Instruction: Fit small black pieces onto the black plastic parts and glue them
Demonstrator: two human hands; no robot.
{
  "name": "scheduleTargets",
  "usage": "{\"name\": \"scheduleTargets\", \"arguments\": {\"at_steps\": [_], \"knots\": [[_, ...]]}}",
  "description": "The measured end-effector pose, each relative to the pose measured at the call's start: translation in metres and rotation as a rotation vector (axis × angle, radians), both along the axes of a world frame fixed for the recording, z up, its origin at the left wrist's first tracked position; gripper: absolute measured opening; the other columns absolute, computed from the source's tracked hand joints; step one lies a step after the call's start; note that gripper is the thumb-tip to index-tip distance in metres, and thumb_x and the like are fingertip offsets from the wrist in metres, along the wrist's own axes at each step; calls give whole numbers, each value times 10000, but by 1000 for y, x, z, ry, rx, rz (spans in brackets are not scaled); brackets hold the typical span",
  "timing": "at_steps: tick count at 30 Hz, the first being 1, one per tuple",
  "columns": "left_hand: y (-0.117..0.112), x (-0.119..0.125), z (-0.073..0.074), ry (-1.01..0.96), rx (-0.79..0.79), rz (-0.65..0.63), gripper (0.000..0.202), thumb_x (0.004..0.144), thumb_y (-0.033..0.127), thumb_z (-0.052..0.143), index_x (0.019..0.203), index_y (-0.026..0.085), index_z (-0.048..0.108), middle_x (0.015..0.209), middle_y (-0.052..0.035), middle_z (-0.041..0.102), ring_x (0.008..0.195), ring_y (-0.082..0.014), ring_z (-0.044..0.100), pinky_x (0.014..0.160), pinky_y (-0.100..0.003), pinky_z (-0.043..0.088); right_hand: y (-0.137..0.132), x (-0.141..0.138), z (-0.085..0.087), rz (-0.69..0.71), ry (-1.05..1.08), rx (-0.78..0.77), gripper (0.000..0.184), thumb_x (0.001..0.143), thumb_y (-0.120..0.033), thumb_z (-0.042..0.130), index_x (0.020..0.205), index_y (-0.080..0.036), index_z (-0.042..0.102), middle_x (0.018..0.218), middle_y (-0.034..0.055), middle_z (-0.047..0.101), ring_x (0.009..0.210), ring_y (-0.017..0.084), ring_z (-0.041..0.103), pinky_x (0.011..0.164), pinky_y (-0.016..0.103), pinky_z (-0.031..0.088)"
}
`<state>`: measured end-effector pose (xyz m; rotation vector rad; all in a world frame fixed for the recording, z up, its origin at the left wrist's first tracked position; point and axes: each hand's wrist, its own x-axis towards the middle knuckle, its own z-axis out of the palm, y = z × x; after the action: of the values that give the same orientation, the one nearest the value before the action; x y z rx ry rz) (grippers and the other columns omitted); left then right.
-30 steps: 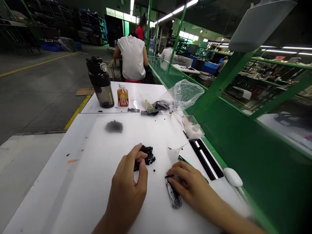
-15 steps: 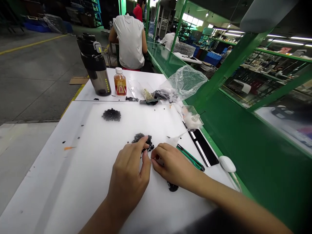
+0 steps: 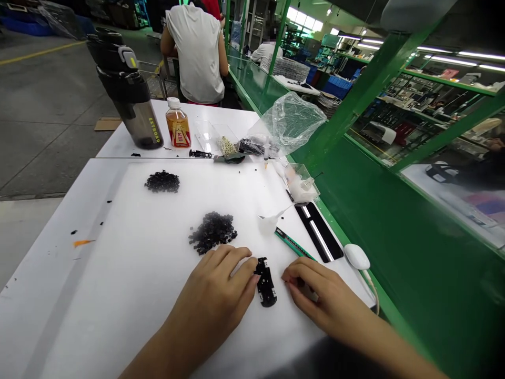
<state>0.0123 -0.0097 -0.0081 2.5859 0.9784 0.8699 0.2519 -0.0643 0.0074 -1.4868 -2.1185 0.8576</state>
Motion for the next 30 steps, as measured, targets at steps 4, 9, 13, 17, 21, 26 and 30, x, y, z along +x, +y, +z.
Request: {"name": "scheduleTargets", "arguments": {"at_steps": [4,9,13,17,21,26,30], "knots": [[0,3,-4,72,-26,-26,238,973,242,536,1193,204,621,1213,-70,641,1065,-264,569,898,-489,527,-12,-3,-2,-179,49,-51,169,1047,-263,440,1075,-217,600,1002,-4,546,850,157,539,717,277,425],[1,-1,-5,164,-31,-55,291,953,241,572,1242,206,588,1273,-69,632,1119,-301,546,932,-529,516,-16,-6,-8,-279,81,-34,209,1046,-305,445,966,-215,616,914,-7,551,793,168,535,647,291,397],[1,-1,-3,131,-39,-52,250,960,184,540,1203,194,600,1220,-71,646,1091,-279,557,934,-510,516,-15,-13,-15,-301,25,20,214,1019,-297,432,915,-202,594,876,-2,534,760,177,516,624,302,365],[0,1,1,55,-111,-56,316,966,110,494,1254,207,580,1222,-51,646,1099,-236,563,996,-470,483,-17,-16,-13,-255,4,37,165,1006,-245,416,945,-200,563,899,-4,517,792,177,510,650,300,361],[-5,0,5,-123,-353,-92,499,956,57,449,1409,266,444,1199,-3,659,1098,-164,577,1006,-354,486,-21,-15,-7,-137,56,13,157,1077,-222,372,1021,-212,518,966,-3,503,848,178,511,730,308,397],[-6,-1,4,-112,-508,-121,596,913,15,433,1446,281,402,1204,28,668,1158,-158,544,1023,-336,481,-27,-23,-12,-4,25,28,156,1096,-180,337,1111,-222,486,1039,18,492,895,198,527,755,325,431],[-5,1,1,-92,-518,-110,600,880,-19,419,1417,248,449,1199,3,674,1152,-176,544,996,-357,491,-28,-30,-22,78,-106,174,142,1102,-161,350,1125,-205,483,1036,32,502,860,212,534,737,341,432]]}}
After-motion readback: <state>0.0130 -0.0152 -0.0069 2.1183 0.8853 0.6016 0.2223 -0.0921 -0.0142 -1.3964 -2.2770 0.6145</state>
